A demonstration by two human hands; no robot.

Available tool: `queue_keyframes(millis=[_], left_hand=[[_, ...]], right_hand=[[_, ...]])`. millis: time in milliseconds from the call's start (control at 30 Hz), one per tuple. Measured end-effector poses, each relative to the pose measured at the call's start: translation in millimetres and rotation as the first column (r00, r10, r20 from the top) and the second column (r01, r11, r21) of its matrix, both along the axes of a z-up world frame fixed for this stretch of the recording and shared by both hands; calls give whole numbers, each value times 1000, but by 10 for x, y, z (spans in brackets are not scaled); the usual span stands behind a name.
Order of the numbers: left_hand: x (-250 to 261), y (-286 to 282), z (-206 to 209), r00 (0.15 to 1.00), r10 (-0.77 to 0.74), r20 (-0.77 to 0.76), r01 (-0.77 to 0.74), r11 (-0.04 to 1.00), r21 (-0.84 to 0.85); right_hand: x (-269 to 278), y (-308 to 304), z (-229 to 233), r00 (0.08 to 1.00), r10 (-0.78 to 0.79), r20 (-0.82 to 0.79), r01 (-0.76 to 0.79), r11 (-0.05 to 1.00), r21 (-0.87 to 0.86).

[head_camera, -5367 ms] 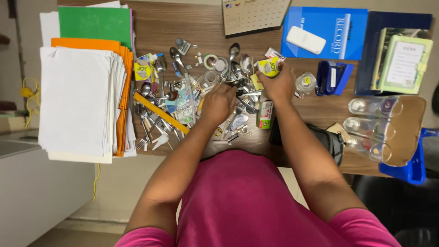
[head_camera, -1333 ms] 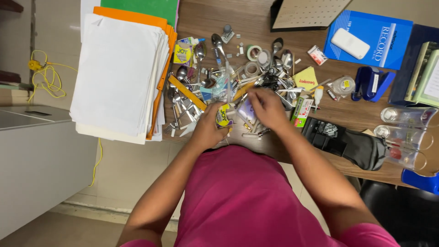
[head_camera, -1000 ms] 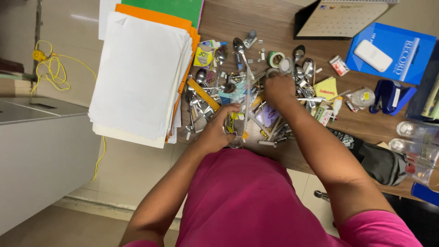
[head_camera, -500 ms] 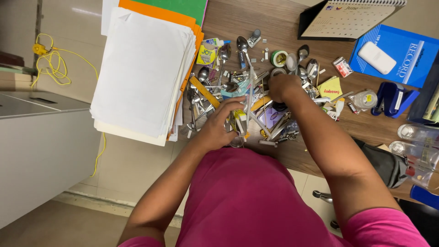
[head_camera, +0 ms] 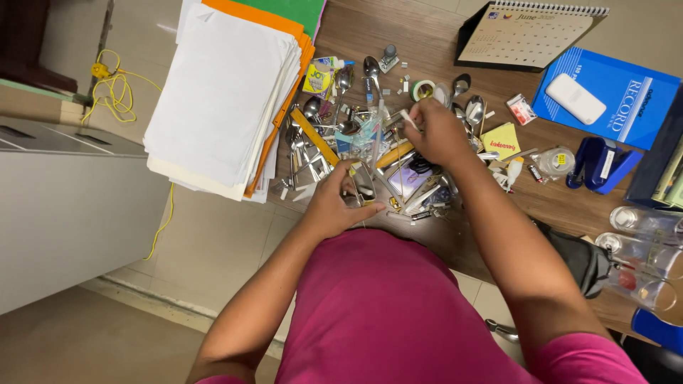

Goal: The person opens a black pouch on a cluttered desk and removes small white cylindrical objects. They then pick up a yellow packet and repeatedly extract similar white objects from it, placing them onto the desk among other scattered items.

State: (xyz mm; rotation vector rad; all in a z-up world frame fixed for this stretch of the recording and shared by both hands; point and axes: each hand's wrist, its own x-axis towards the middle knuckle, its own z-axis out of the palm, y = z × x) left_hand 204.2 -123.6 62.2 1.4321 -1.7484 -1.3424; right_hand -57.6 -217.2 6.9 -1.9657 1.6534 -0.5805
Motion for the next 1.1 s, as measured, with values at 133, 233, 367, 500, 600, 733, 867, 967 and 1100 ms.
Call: queue_keyframes(millis=[133, 233, 367, 500, 600, 733, 867, 967, 1100], left_hand=[[-124, 194, -85, 998, -7, -64, 9, 999, 36], [-230, 284, -1, 999, -37, 4, 37, 999, 32], [-307, 383, -10, 998, -69, -16, 67, 994, -90], [-380, 397, 55, 995, -100, -20, 100, 995, 12], [-428, 391, 81, 991, -136, 3, 134, 983, 125], [-417, 410, 81, 975, -193, -107, 210, 963, 171], [-373, 386, -53, 953, -273, -134, 291, 946, 142], [-334, 372, -183, 940, -257, -225, 302, 933, 195], [-315, 380, -286, 904, -201, -377, 324, 898, 299]], right_hand=[[-60, 369, 242, 942, -109, 317, 71, 989, 130], [-75, 678, 464, 821, -129, 557, -17, 968, 249], [-121, 1020, 530, 612, -195, 766, -151, 923, 355], [-102, 1208, 669, 725, -96, 682, -115, 959, 257], [-77, 1199, 693, 798, -75, 597, -142, 941, 308], [-6, 1116, 867, 784, -39, 619, -189, 936, 298], [-16, 1084, 840, 859, -2, 512, -202, 918, 342], [-46, 1065, 825, 818, -43, 573, -180, 927, 328], [-164, 1174, 533, 690, -150, 709, -182, 911, 370]])
